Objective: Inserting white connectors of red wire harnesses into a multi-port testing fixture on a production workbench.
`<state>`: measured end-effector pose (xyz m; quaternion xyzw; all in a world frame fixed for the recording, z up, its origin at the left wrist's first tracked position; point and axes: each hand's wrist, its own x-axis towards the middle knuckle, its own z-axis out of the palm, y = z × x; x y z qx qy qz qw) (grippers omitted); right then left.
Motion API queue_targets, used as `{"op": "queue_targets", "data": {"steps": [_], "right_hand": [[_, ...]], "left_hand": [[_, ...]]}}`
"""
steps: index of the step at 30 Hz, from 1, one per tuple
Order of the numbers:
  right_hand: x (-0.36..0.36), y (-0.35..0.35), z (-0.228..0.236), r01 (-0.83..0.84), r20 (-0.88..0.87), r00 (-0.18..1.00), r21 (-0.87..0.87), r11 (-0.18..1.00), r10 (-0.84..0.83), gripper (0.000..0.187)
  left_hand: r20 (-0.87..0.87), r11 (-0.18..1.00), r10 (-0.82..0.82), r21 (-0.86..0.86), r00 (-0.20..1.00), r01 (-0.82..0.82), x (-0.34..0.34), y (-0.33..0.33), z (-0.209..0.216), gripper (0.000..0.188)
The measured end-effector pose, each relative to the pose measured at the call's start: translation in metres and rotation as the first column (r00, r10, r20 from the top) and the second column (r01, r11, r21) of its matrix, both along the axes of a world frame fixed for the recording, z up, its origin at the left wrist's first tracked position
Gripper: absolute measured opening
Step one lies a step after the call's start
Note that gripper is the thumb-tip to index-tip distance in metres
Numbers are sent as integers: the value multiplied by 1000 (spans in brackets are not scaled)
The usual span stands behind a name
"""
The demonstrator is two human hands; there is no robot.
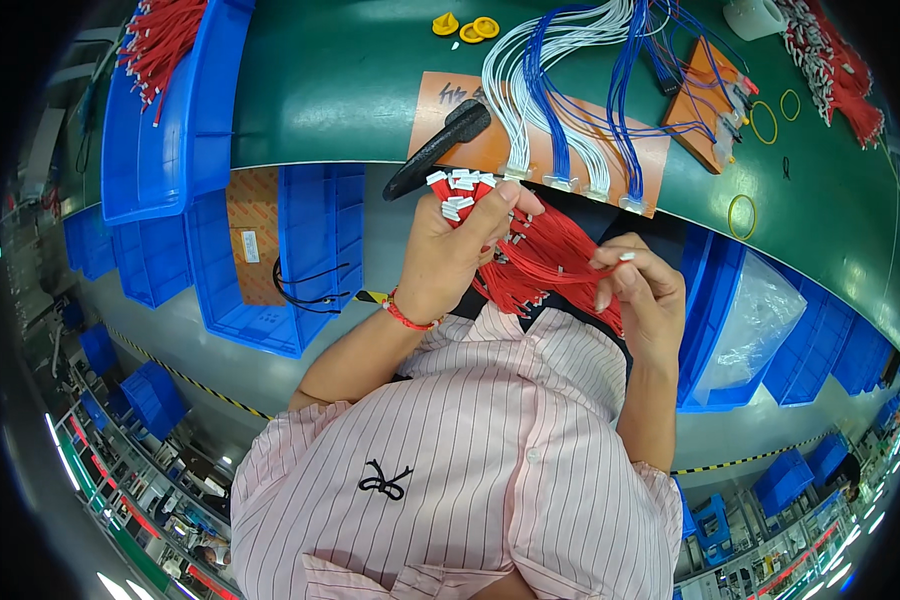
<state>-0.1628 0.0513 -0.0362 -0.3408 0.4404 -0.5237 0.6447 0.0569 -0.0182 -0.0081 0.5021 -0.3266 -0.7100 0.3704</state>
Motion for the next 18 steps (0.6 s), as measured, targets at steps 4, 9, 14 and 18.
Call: {"op": "queue_targets", "data": {"steps": [4, 9, 14, 18], "right_hand": [[13, -7, 5, 33, -102, 994, 58, 998, -27, 22], [19, -14, 14, 153, -206, 970, 105, 983, -129, 25], [25, -17, 18, 257, -244, 943, 98, 961, -227, 26], [29, -19, 18, 273, -238, 940, 98, 957, -244, 27]], "left_hand": [[-9, 999, 29, -41, 1000, -29, -2, 1, -3, 32], [-86, 998, 67, 18, 994, -66, -6, 2, -2, 33], [-266, 989, -1, 142, 964, 40, 3, -2, 2, 36], [-443, 972, 28, 221, 896, 79, 10, 3, 0, 39]]}}
